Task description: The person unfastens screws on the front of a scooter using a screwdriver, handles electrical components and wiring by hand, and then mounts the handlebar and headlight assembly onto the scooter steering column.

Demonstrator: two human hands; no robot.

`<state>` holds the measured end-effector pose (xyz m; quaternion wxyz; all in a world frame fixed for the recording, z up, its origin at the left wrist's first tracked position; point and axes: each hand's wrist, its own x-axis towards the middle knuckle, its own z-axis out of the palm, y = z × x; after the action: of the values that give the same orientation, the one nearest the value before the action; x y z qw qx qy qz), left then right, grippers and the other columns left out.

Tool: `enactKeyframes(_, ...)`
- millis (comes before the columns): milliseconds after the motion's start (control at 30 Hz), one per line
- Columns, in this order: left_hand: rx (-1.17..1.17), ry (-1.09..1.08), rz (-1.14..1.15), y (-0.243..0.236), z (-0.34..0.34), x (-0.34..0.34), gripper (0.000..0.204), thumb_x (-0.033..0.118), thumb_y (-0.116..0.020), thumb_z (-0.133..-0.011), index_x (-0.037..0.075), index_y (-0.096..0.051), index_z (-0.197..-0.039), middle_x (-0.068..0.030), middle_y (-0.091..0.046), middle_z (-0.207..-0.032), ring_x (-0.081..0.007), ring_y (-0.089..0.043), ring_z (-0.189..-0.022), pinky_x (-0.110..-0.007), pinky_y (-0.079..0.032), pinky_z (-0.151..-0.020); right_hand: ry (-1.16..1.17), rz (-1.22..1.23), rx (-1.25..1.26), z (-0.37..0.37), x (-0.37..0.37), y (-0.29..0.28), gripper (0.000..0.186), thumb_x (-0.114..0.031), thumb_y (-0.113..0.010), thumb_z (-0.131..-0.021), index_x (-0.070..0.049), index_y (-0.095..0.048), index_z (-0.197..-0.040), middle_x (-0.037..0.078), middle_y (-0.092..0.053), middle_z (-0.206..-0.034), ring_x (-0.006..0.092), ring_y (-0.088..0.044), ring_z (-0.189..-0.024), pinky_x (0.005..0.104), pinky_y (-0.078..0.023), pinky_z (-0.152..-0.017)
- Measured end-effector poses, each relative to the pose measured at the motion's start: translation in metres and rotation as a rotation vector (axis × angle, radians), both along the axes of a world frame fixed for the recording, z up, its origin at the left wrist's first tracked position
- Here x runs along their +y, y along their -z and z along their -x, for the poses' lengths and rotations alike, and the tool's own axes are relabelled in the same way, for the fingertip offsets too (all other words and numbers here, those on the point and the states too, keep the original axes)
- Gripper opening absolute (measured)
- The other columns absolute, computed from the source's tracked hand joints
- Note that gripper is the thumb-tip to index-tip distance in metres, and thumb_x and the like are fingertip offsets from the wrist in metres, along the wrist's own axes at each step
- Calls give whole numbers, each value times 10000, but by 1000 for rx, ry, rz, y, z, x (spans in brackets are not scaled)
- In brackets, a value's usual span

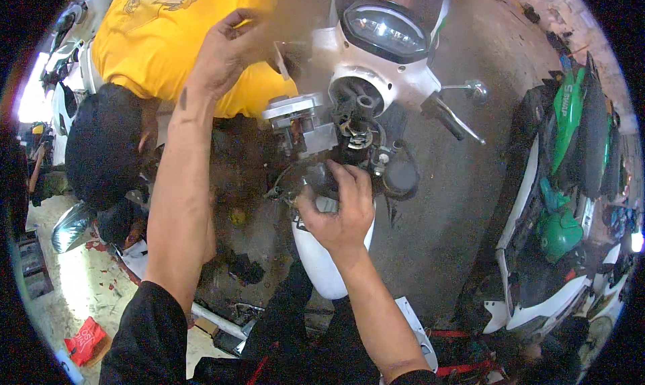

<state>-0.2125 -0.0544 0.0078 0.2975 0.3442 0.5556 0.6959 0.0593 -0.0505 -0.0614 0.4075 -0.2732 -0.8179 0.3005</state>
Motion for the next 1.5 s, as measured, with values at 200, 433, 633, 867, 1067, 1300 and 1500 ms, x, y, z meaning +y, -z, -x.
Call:
enactKeyframes(200, -116, -121, -192, -10, -9, 14, 330, 91, -651, -870, -34, -541, -1154, -86, -636, -990, -152, -629, -859, -260, -518, -762, 16, -4, 2, -1, 0, 3, 460, -115, -739, -601, 3, -602, -1025, 199, -578, -966, 345, -596, -842, 392, -512, -727)
enactKeyframes(433, 134, -211, 50, -28, -23, 22, 341, 113, -701, -821, -63, -590, -1091, -112, -676, -957, -155, -641, -830, -278, -510, -739, 4, -25, -32, 2, -1, -5, 449, -140, -739, -614, -10, -604, -1022, 197, -580, -952, 357, -595, -843, 407, -511, -723)
enactKeyframes(633, 91, -38, 319, -46, -25, 69, 349, 91, -739, -764, -70, -610, -1046, -122, -679, -894, -180, -648, -769, -310, -523, -693, 60, -10, -47, -4, 2, 0, 458, -172, -747, -625, -27, -617, -1040, 189, -592, -966, 359, -609, -854, 405, -516, -723)
enactKeyframes(867, -8, -393, 259, 5, 5, 220, 278, 93, -766, -727, -52, -671, -944, -146, -693, -886, -210, -649, -757, -312, -508, -678, -5, 161, -54, -7, 3, -1, 487, -210, -778, -604, -29, -631, -1031, 204, -614, -978, 362, -634, -847, 400, -539, -727)
enactKeyframes(1067, 33, -597, 259, 44, 35, 349, 304, 137, -790, -711, -38, -677, -932, -163, -696, -875, -246, -660, -752, -367, -514, -671, -64, 339, -105, -13, 8, -7, 531, -254, -803, -623, -21, -632, -1069, 189, -621, -1013, 330, -641, -886, 405, -526, -789)
enactKeyframes(1300, 339, -279, 514, 78, 77, 388, 427, 289, -836, -687, -41, -690, -916, -127, -701, -879, -202, -667, -766, -323, -518, -695, -316, 124, -195, -28, 15, 7, 506, -201, -775, -687, -16, -606, -1126, 171, -617, -1086, 268, -646, -934, 348, -513, -809)
enactKeyframes(1500, 266, -144, 340, 40, 76, 332, 520, 310, -801, -723, -44, -622, -1060, -162, -673, -978, -228, -655, -819, -347, -509, -752, -201, 470, -55, -17, -2, -1, 501, -207, -799, -646, -35, -637, -1089, 187, -643, -1009, 328, -655, -904, 375, -535, -832)
